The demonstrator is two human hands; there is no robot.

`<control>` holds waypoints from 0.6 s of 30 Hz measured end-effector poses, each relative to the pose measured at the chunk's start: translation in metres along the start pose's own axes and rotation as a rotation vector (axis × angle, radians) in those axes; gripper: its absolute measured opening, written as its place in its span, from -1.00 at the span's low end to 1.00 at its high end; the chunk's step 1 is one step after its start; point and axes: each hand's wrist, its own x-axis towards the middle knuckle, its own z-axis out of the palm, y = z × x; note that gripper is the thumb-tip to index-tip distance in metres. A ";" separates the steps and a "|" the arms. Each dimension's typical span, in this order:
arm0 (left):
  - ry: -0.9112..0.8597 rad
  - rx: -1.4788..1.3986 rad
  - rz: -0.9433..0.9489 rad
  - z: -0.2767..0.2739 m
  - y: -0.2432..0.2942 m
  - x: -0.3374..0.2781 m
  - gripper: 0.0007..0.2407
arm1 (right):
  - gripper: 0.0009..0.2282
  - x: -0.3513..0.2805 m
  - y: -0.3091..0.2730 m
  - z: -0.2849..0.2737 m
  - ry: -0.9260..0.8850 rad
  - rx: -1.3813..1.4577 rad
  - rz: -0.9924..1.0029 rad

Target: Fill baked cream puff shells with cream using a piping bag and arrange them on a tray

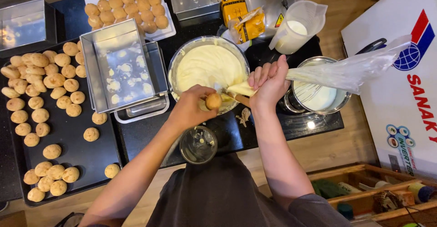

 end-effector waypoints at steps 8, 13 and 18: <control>-0.223 0.318 0.136 0.010 0.016 0.002 -0.63 | -0.51 -0.007 -0.004 -0.001 -0.006 -0.013 0.000; -0.260 -0.068 -0.072 0.005 0.003 -0.010 -0.60 | -0.50 -0.009 -0.011 0.002 0.004 -0.012 0.001; -0.154 -0.694 -0.419 -0.006 -0.026 -0.009 -0.59 | -0.51 -0.007 -0.013 0.004 0.016 -0.017 -0.003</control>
